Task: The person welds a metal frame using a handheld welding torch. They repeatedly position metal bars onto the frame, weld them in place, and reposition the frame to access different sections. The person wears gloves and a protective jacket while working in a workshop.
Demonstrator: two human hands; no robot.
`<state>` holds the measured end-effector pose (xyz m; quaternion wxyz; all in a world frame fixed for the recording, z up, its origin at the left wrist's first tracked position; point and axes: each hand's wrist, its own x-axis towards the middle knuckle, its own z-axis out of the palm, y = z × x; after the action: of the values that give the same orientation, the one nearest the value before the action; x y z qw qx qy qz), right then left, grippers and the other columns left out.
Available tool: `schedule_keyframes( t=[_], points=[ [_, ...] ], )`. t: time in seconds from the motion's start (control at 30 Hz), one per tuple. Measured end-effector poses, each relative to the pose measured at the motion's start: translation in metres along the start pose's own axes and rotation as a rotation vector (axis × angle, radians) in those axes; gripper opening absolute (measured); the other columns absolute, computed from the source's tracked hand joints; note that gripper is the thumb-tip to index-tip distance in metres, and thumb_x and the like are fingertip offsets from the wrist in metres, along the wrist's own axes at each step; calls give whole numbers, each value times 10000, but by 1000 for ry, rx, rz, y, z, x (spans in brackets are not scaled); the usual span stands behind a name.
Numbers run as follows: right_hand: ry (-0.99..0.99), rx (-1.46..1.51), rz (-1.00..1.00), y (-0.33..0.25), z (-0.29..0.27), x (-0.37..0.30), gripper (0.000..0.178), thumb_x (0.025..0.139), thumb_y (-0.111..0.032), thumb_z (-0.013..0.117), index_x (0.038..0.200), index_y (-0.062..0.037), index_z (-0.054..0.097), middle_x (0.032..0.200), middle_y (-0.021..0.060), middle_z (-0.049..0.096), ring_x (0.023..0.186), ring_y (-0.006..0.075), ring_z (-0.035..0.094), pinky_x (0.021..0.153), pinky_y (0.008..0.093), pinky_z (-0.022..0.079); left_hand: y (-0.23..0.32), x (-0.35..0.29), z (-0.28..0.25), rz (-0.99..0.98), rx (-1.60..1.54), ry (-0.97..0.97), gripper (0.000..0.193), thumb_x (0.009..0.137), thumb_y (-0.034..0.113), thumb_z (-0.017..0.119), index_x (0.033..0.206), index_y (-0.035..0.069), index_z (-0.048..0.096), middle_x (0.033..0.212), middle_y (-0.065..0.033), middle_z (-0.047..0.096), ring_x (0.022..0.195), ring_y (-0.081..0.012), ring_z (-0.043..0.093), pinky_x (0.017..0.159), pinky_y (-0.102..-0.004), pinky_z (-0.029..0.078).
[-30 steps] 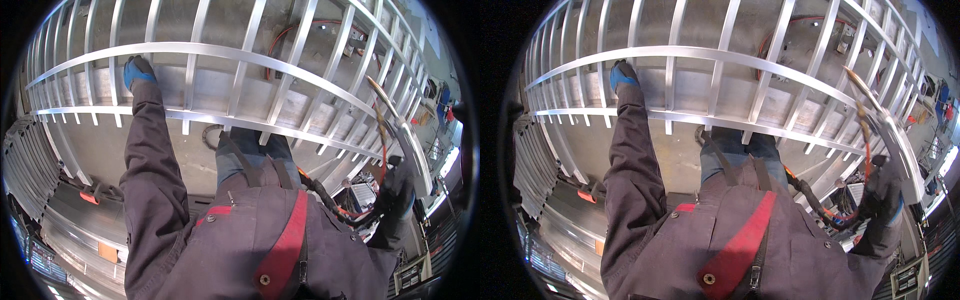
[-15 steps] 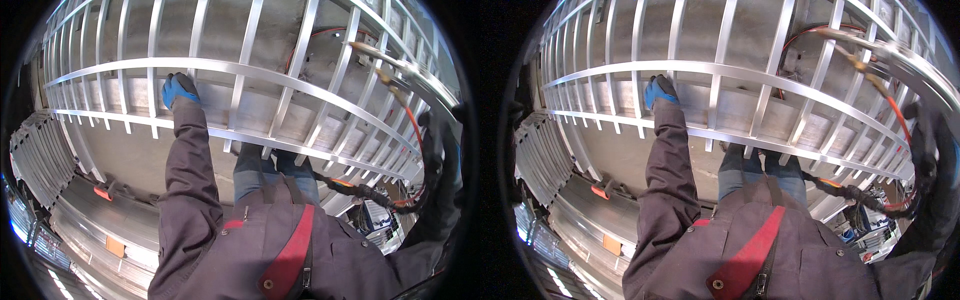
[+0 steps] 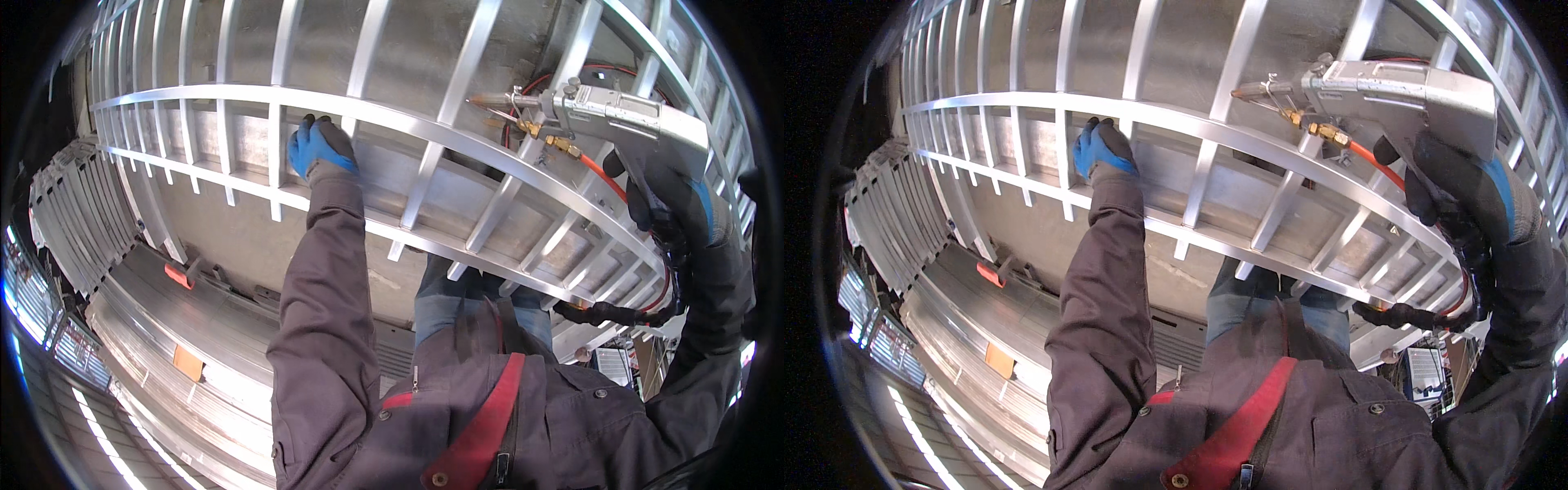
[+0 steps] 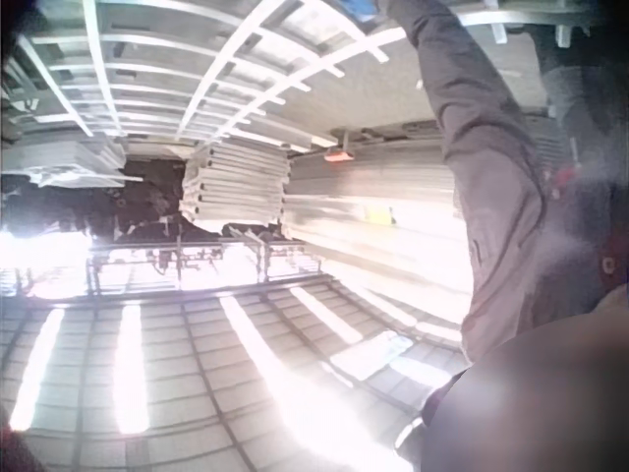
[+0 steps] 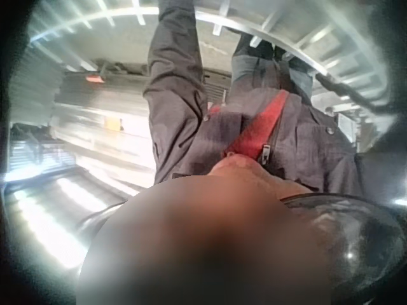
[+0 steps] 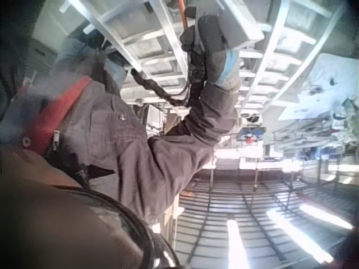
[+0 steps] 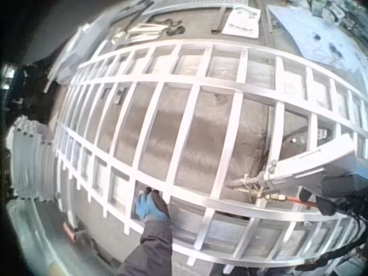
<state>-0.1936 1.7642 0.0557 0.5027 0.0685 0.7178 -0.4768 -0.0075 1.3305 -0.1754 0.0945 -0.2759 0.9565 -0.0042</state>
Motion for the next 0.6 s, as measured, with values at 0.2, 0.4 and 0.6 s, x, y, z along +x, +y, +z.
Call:
schedule_keyframes(
  t=[0.2,0.4,0.6],
  points=[
    [-86,54,102,-3,13,33,607,965,-452,707,1267,69,637,706,64,621,564,134,539,537,263,407,6,-2,-7,-118,-181,-48,333,951,263,590,1225,125,719,1464,-113,609,1389,-359,494,1176,-463,372],
    [-134,-68,128,-13,19,41,526,992,-456,656,1233,12,673,696,43,632,583,128,568,538,268,433,11,15,-19,-145,137,-328,284,945,210,581,1171,150,742,1419,-134,634,1321,-333,555,1134,-453,416],
    [-184,-60,73,0,9,46,504,1008,-425,644,1217,32,682,688,37,629,591,136,580,537,281,440,-1,-2,-1,69,36,69,274,939,242,640,1160,112,736,1363,-128,670,1279,-383,570,1117,-484,428]
  ],
)
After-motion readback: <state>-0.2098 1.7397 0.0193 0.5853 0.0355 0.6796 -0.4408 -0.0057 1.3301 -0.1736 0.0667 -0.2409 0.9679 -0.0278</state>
